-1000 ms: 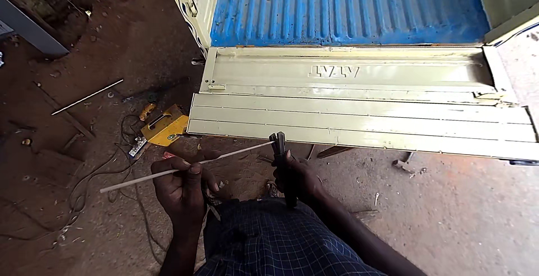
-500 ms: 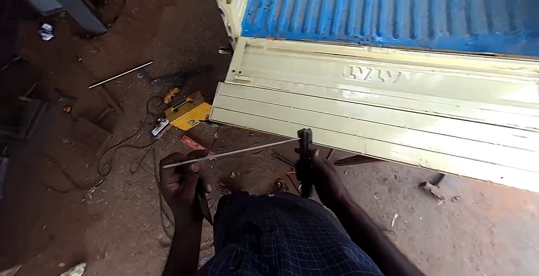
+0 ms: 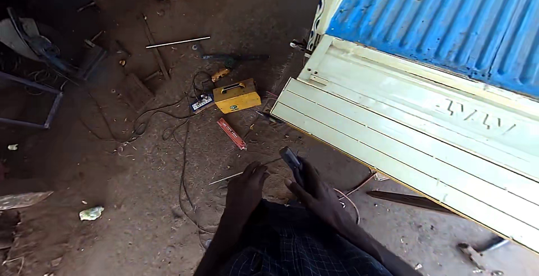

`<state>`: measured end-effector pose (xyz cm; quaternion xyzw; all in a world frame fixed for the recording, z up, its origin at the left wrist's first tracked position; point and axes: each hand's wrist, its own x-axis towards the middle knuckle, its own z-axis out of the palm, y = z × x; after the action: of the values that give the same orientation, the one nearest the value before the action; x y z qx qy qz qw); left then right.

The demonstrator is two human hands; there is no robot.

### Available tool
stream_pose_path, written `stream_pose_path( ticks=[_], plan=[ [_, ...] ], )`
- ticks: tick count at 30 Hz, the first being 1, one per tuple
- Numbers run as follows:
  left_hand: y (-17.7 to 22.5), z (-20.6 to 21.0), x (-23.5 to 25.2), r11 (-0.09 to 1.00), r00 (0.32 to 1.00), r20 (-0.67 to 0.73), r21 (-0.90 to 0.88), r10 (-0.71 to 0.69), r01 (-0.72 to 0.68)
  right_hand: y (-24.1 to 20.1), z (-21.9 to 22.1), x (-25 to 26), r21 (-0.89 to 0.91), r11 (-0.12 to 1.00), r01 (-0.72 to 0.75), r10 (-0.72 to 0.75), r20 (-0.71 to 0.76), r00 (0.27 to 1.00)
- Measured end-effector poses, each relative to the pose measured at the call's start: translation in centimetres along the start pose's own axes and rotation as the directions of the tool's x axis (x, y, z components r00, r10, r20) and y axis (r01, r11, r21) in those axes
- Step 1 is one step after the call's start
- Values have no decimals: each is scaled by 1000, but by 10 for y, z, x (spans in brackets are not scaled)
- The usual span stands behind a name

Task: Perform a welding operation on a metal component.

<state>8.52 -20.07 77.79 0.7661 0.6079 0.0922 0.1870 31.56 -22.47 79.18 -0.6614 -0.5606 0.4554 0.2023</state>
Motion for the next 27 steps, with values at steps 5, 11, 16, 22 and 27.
stream_pose_path(
  ticks=[5,11,16,22,27],
  plan=[
    [-77,-69,14,981,1000,-2,-191,-22,21,-98,70,25,-127,992,3,-7,-36,999],
    [-136,-139,39,971,993,116,-231,-36,63,-164,126,40,-275,958,86,-139,-179,974],
    [-159,-153,69,983,989,98,-163,107,-90,-187,137,56,-230,971,63,-130,-288,949],
    [-166,-163,119,957,966,41,-151,255,-246,-187,133,89,-100,992,73,-103,-339,935],
    [-154,-179,154,955,957,103,-157,270,-253,-192,112,118,-102,988,120,-151,-413,898]
  ],
)
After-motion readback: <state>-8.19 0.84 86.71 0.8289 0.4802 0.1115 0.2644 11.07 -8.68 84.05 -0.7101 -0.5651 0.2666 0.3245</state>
